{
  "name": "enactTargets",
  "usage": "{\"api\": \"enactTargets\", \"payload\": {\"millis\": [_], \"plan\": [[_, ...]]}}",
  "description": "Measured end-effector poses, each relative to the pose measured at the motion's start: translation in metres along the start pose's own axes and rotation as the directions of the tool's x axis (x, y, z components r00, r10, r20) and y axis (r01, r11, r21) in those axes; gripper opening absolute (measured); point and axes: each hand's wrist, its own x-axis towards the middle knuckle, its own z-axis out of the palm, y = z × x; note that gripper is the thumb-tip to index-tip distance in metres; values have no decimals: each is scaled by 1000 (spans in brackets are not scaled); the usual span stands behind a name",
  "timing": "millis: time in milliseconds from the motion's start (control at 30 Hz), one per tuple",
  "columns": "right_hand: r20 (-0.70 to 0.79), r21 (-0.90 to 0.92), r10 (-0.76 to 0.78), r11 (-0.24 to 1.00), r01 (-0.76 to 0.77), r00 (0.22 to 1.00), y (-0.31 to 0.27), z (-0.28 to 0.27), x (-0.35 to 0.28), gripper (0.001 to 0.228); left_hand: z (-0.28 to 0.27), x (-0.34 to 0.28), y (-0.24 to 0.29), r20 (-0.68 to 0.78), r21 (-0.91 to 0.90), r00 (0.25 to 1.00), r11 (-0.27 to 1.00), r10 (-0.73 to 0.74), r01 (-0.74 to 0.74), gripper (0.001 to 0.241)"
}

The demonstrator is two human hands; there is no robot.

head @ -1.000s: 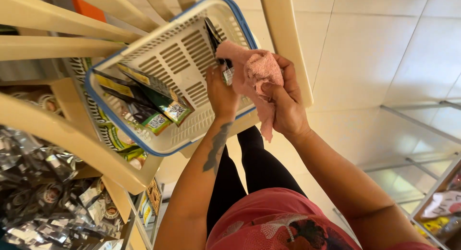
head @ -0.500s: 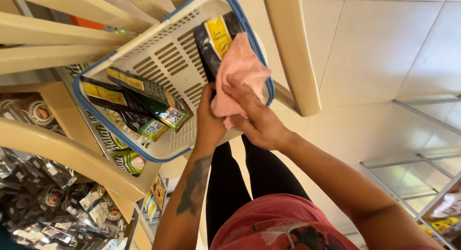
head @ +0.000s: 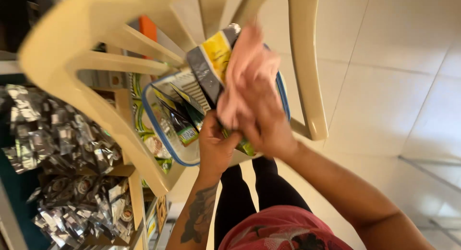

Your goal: Wiping down individual coffee bean bags and cleaning the shelves they are stored on.

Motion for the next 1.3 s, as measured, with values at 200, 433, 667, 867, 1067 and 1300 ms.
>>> {"api": "enactTargets", "payload": {"millis": [200, 433, 667, 867, 1067, 1300], "plan": [[196, 538, 225, 789, -297, 954, -70, -35, 16, 78, 6, 0, 107, -65, -14, 993, 995, 102, -103, 45], [58, 528, 394, 768, -363, 917, -120, -63, 36, 72, 13, -25, 182, -7, 0, 989, 989, 147, -147, 55], [126, 645, 208, 726, -239, 970, -175, -87, 81, 80, -11, -36, 211, 190, -84, 960, 977, 207, -195, 55], [202, 712, 20, 684, -161, 979, -190, -81, 23, 80, -31, -49, 252, 44, 17, 915, 915, 402, -403, 53], [-124, 573, -415, 712, 406, 902, -249, -108, 86, 56, -39, -86, 263, 146, 1, 906, 916, 396, -401, 55], [196, 950, 2, 248, -190, 981, -280, -132, 93, 37, -70, -104, 249, 218, -579, 898, 791, 383, -197, 81]]}}
